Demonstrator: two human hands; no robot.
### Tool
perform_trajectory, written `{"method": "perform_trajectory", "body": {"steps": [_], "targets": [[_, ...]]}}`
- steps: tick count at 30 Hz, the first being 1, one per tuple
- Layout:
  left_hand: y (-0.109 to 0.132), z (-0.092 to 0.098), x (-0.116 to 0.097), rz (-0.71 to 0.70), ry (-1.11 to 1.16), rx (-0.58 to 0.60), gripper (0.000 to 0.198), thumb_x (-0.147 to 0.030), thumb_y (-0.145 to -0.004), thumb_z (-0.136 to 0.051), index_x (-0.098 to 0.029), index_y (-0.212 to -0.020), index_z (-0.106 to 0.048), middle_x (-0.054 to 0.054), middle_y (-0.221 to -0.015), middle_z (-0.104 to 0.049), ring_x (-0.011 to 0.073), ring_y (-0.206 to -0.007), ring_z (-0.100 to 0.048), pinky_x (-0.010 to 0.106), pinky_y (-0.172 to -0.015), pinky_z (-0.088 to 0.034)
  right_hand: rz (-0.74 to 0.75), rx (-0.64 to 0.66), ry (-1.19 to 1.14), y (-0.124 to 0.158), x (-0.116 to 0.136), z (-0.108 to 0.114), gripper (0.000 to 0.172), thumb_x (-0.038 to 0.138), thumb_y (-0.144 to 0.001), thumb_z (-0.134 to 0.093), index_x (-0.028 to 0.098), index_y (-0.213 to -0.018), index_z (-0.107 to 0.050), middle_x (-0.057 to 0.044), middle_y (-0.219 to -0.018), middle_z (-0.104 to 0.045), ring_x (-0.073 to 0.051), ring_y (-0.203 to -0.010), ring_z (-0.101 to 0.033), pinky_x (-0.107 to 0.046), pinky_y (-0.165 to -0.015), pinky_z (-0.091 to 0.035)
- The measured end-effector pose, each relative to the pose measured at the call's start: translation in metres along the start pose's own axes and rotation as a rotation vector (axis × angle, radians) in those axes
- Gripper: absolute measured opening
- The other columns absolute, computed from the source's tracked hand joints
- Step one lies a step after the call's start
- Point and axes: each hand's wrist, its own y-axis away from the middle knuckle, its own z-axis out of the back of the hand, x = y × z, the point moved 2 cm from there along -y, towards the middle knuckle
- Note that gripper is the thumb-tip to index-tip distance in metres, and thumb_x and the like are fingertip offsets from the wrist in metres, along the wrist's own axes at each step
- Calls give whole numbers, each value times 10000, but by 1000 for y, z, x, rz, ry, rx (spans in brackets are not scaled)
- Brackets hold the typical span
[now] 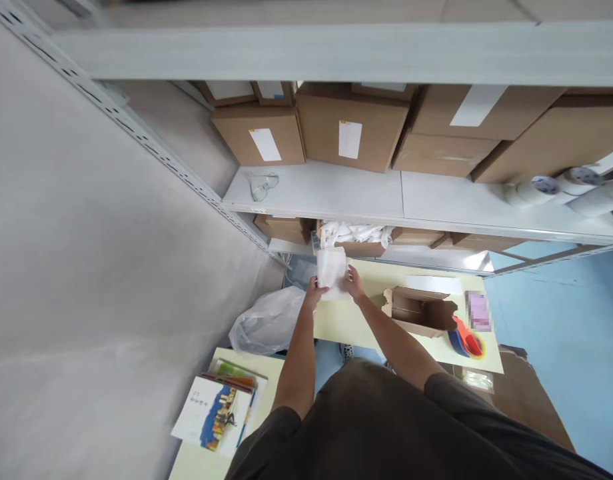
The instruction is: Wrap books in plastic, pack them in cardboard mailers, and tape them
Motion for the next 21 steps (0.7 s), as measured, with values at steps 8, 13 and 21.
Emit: {"method": "perform_trajectory", "body": {"steps": [8,13,21], "targets": [[51,-29,-66,-126,49,139,824,-387,-668,-921,-237,-1373,-522,82,-1154,-779,277,-999,-773,394,-839,-645,64,-54,-156,24,60,89,647,429,-686,-689,186,-1285,-726,-98,-1158,-776,-299,-1013,-704,-434,-900,-609],[74,-85,-88,-200,0,232,843,-400,-680,-926,-255,-1394,-502,74,-1200,-763,284,-1100,-746,381,-895,-627,147,-67,-287,55,71,161,490,438,-740,-705,233,-1185,-686,-56,-1106,-789,-286,-1033,-701,-417,-915,-605],[120,-224,-82,-169,126,446,807,-311,-627,-934,-230,-1325,-537,73,-1232,-715,288,-1209,-679,373,-993,-580,68,-121,-411,122,41,289,569,445,-762,-741,256,-1272,-572,-94,-1168,-784,-292,-1021,-720,-422,-892,-612]]}}
